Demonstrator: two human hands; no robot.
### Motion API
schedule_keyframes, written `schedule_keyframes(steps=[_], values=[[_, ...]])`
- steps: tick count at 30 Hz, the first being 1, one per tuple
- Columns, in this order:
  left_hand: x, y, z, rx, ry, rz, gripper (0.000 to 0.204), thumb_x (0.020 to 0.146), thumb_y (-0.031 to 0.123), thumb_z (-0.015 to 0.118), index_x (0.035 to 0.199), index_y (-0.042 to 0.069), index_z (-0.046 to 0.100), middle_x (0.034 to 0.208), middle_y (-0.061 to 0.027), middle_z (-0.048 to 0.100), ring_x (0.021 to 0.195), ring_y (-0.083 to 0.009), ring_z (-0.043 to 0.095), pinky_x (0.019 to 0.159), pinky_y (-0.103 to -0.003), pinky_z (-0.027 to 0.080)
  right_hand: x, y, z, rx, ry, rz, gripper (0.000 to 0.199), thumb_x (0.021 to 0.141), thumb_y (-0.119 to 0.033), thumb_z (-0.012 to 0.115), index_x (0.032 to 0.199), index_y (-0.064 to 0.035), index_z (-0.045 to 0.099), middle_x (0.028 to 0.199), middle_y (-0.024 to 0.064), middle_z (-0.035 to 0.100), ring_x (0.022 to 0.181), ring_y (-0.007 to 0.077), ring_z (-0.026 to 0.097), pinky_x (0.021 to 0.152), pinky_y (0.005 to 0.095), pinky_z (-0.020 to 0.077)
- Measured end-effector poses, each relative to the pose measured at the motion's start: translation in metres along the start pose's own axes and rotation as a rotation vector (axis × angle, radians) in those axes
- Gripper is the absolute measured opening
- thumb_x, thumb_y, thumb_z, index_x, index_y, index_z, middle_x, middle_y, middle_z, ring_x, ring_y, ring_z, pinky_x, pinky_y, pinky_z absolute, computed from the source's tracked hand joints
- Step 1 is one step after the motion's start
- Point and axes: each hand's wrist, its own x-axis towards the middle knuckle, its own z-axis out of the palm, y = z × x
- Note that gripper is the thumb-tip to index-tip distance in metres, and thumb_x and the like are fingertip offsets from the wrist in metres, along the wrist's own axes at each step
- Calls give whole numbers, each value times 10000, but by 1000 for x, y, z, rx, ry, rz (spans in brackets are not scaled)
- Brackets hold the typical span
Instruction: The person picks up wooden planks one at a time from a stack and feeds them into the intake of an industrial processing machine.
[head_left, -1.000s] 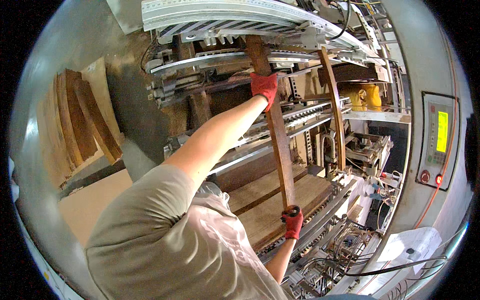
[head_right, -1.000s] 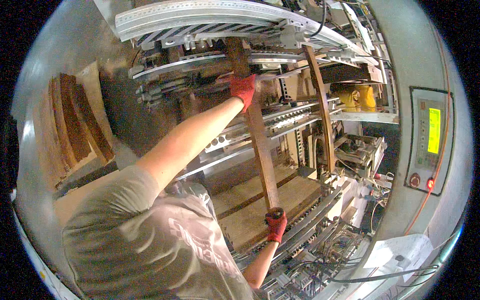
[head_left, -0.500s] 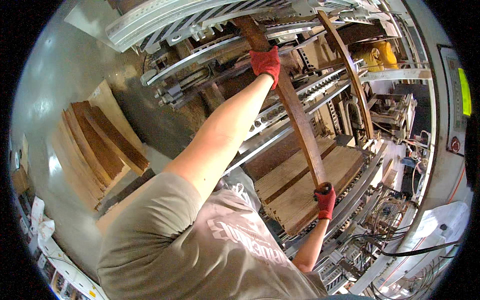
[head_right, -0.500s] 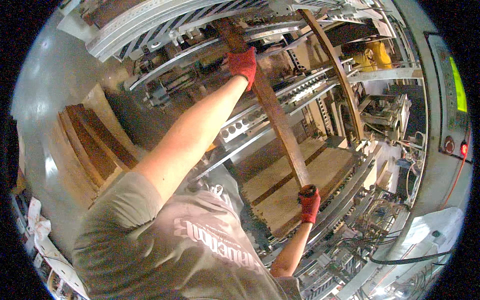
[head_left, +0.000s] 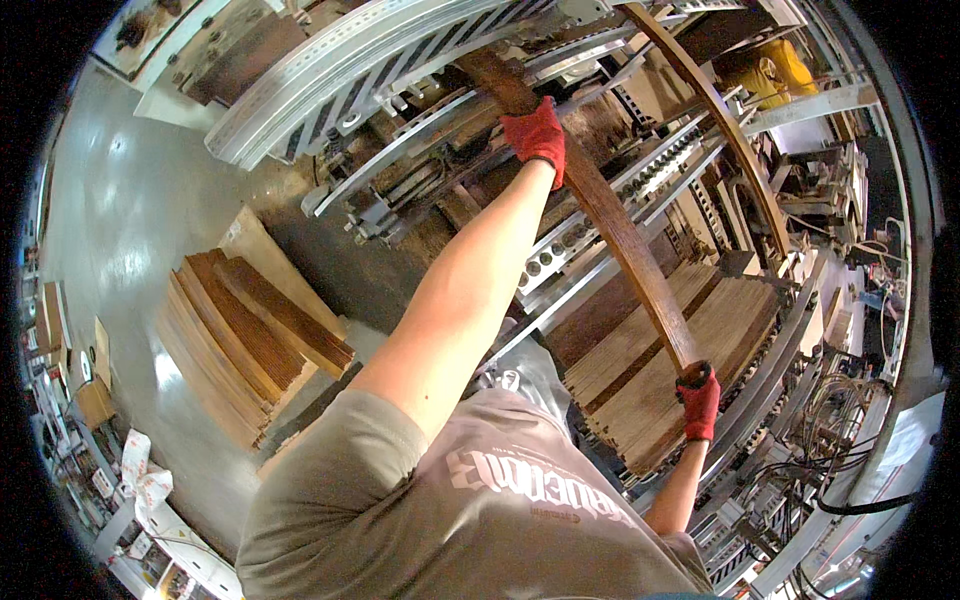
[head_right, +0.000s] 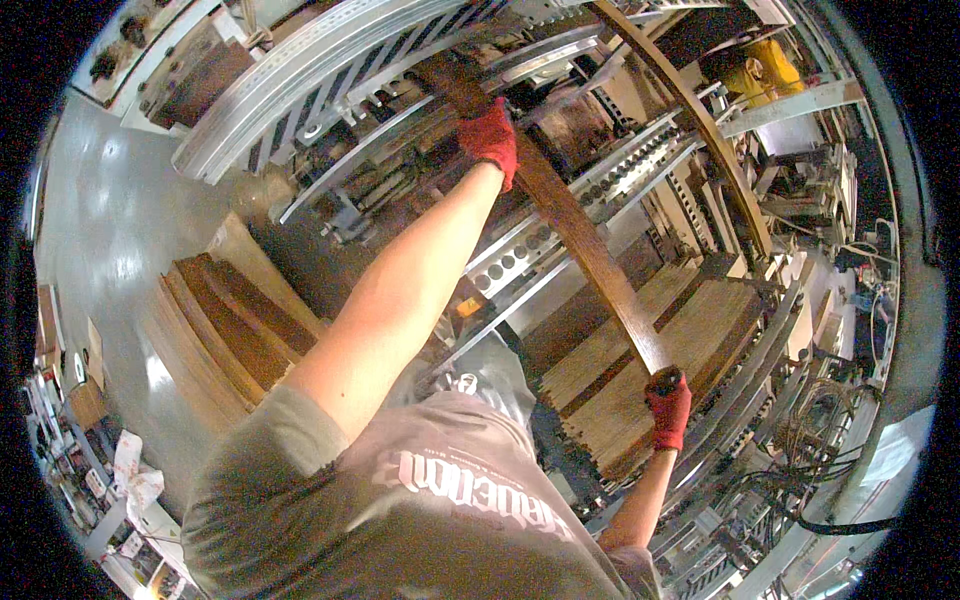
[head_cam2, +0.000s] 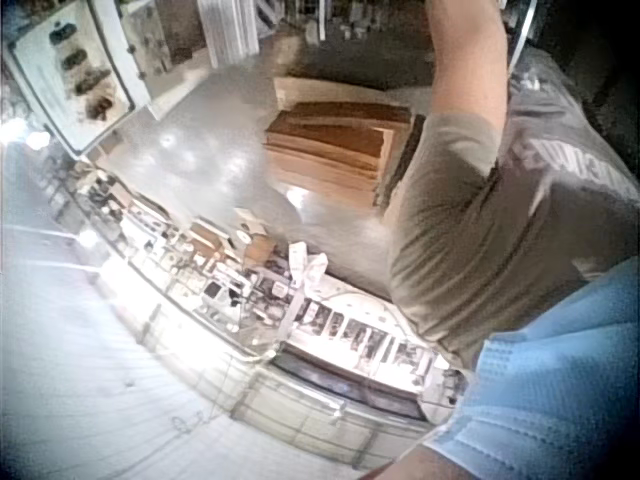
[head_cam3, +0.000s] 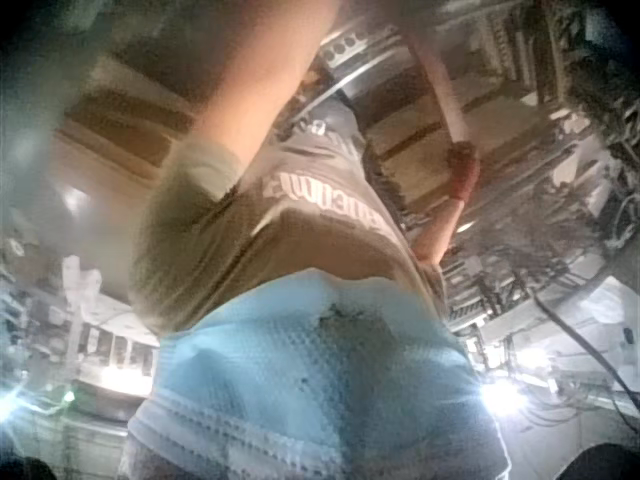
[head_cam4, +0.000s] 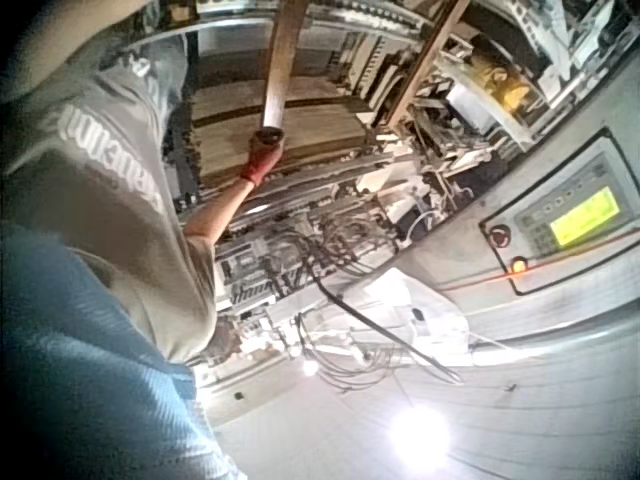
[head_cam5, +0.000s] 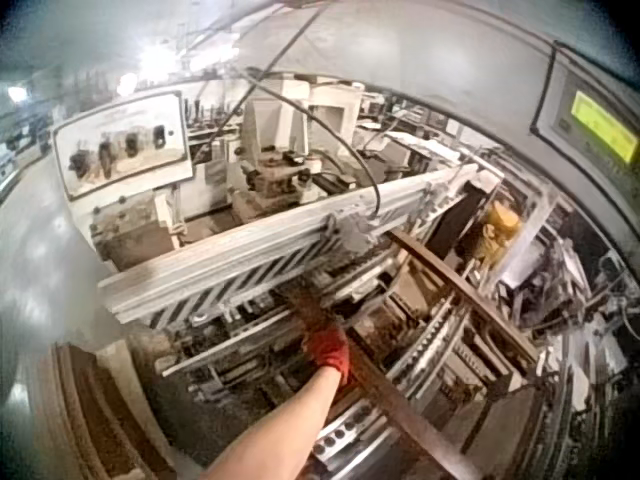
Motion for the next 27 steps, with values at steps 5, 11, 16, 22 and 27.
schedule_keyframes(steps=[5,11,16,22,27], values=[[15,-19,9,-78,-6,281,777,751,466,711,1259,-64,457,1235,-242,551,1122,-362,550,961,-417,435,6,-11,-3,121,-29,13,252,699,-33,700,918,-73,582,770,42,649,654,124,592,589,288,489],[12,12,-32,-472,-122,-76,859,749,522,718,1284,-83,426,1291,-251,505,1161,-352,525,985,-422,423,14,1,1,-53,65,-2,406,668,-121,769,1030,-111,586,798,90,672,697,203,645,614,319,506],[29,10,-46,201,-397,79,738,824,515,609,1311,-11,436,1316,-179,509,1178,-282,533,958,-384,436,7,26,20,-227,240,2,710,601,-299,842,1210,-140,515,902,172,679,846,366,655,692,443,527],[57,-8,-36,-205,-399,-83,743,782,547,662,1206,-51,538,1240,-212,571,1126,-307,565,916,-412,453,4,1,16,-195,92,145,726,656,-256,799,1287,-131,460,927,184,673,878,377,641,703,458,520],[71,-10,-41,-192,-429,-60,727,795,540,645,1207,-49,543,1240,-211,572,1119,-312,566,917,-410,447,7,0,33,-261,189,128,761,706,-236,773,1338,-34,402,957,186,656,858,373,639,701,454,511]])
